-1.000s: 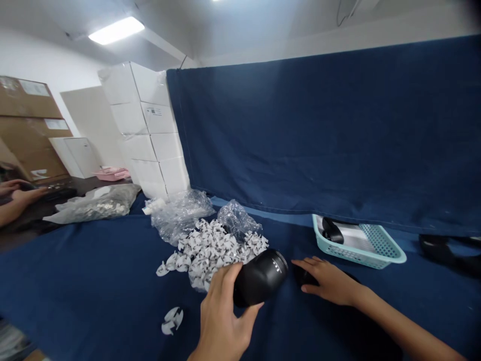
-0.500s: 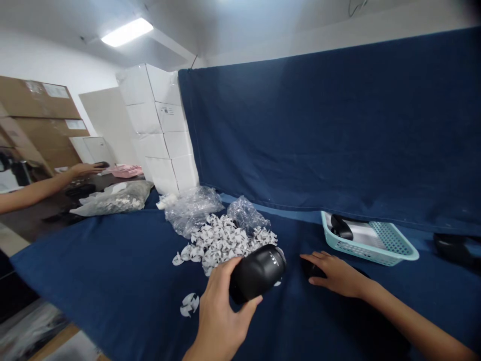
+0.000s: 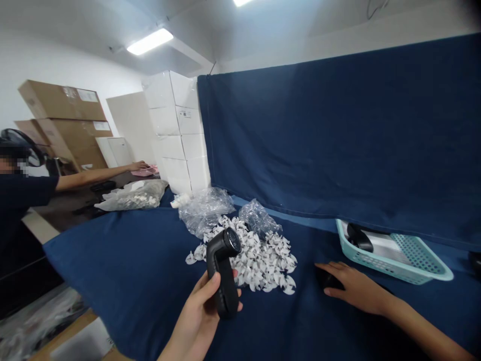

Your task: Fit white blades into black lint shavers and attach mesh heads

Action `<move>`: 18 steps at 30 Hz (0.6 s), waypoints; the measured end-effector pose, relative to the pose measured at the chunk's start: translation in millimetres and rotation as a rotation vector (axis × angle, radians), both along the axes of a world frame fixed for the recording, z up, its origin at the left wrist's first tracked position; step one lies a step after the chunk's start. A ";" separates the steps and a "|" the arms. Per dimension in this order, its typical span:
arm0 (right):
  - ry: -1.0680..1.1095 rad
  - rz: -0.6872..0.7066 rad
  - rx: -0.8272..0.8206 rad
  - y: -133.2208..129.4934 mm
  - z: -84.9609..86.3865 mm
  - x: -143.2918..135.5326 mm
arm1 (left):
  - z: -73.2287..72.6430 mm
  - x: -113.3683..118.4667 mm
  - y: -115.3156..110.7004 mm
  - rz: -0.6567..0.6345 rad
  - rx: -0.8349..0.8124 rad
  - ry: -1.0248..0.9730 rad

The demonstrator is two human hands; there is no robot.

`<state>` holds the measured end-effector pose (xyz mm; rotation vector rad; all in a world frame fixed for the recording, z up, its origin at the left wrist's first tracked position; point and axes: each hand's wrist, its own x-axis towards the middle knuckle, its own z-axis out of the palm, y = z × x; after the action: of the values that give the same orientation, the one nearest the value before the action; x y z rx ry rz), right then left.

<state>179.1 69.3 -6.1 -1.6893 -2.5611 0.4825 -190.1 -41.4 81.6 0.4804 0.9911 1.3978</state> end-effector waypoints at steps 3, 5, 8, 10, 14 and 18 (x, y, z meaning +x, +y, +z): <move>0.003 -0.032 0.005 -0.5 -4.0 0.9 | 0.2 -15.7 4.9 -0.001 -0.011 -0.053; 0.001 -0.047 0.016 -0.6 -7.0 1.4 | 3.8 -29.2 10.1 0.006 -0.002 -0.086; 0.003 -0.046 0.026 -1.1 -10.4 1.7 | 6.8 -56.5 24.1 0.061 0.026 -0.114; 0.004 -0.035 0.028 -2.1 -11.2 1.3 | 1.9 -80.9 38.3 0.107 0.043 -0.112; -0.022 -0.050 0.015 -5.1 -9.3 -1.1 | -16.2 -142.1 76.8 0.176 0.012 0.027; -0.030 -0.088 -0.020 -5.6 -5.1 -5.5 | -10.4 -198.5 123.4 0.360 0.023 0.466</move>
<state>173.6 63.7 -11.2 -1.8200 -2.4977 0.4833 -388.6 82.0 71.1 0.6886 1.4952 1.6568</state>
